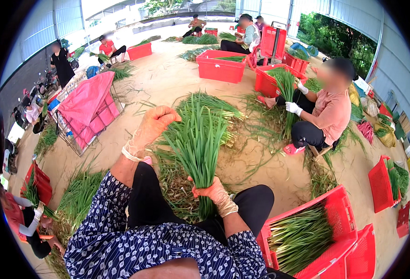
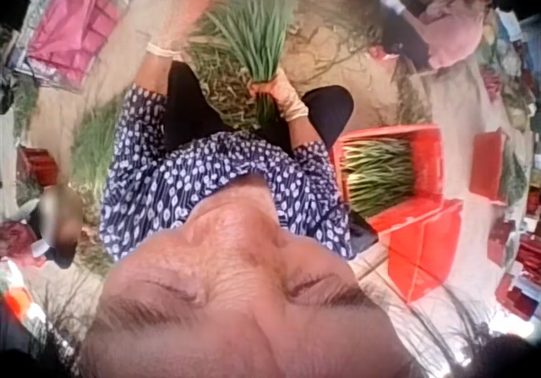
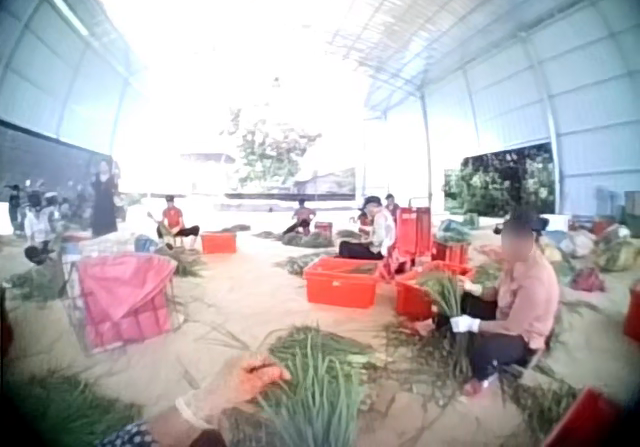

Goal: The person picks up bunches of green onions from the floor, removes dry or yellowed outer leaves by hand, and places the cleaned bundles into a red plastic crate.

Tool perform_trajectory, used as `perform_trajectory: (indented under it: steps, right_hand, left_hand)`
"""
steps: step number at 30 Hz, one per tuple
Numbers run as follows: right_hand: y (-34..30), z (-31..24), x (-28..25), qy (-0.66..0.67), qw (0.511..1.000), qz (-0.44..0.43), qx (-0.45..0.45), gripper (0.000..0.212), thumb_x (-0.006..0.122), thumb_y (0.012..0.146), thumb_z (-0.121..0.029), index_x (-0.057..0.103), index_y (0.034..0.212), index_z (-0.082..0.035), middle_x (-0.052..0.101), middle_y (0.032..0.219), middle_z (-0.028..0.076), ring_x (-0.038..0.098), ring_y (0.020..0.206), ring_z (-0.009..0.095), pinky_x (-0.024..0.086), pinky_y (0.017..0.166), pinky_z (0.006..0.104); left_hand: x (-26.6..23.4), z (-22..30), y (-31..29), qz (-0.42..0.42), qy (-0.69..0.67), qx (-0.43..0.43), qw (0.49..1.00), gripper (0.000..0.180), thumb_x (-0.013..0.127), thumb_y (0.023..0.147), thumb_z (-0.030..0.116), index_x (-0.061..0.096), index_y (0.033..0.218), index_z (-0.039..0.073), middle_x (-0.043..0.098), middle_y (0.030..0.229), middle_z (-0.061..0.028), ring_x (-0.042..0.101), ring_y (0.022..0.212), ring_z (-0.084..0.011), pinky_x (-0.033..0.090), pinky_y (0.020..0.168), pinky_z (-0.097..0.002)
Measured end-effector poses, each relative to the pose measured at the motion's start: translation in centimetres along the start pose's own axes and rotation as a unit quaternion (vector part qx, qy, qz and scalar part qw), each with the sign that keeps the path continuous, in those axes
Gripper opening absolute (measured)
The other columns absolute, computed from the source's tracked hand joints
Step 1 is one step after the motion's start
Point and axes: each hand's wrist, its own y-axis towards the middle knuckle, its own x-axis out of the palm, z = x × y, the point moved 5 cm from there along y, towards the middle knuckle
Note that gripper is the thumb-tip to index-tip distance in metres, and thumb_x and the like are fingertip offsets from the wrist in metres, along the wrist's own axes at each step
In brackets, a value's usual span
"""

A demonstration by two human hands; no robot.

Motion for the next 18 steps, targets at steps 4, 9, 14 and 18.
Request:
perform_trajectory:
  steps: [4,9,14,18]
  right_hand:
    - [0.2,0.0,0.3,0.006,1.0,-0.002,0.003,0.055,0.069,0.076,0.019,0.064,0.128,0.003,0.071,0.116,0.014,0.068,0.08,0.023,0.058,0.069,0.0372]
    - [0.2,0.0,0.5,-0.01,1.0,-0.015,0.01,0.055,0.07,0.076,0.018,0.064,0.128,0.003,0.071,0.115,0.014,0.068,0.08,0.023,0.06,0.07,0.0386]
    - [0.2,0.6,0.1,0.019,1.0,-0.013,0.021,0.054,0.07,0.076,0.018,0.064,0.128,0.003,0.071,0.113,0.013,0.068,0.08,0.023,0.061,0.071,0.039]
    - [0.2,0.4,0.3,0.014,1.0,-0.009,0.023,0.053,0.071,0.076,0.017,0.064,0.127,0.004,0.072,0.111,0.013,0.068,0.08,0.021,0.06,0.07,0.0372]
  left_hand:
    - [1.2,1.4,-1.1,-0.045,0.224,0.163,0.96,0.021,0.066,0.089,0.01,0.074,0.109,0.005,0.068,0.086,-0.0132,0.064,0.079,-0.026,0.051,0.074,-0.0356]
    - [1.7,1.5,-1.5,-0.044,0.284,0.15,0.946,0.01,0.064,0.086,0.009,0.068,0.092,0.004,0.066,0.086,-0.0162,0.065,0.082,-0.0352,0.05,0.073,-0.0416]
    - [1.8,0.9,-1.4,-0.053,0.307,0.139,0.94,0.007,0.06,0.086,0.01,0.064,0.085,0.004,0.063,0.083,-0.0188,0.064,0.082,-0.0387,0.048,0.069,-0.0457]
    - [2.1,0.7,-1.7,-0.064,0.308,0.143,0.938,0.009,0.06,0.085,0.011,0.065,0.087,0.004,0.063,0.081,-0.0192,0.064,0.081,-0.0397,0.049,0.067,-0.0455]
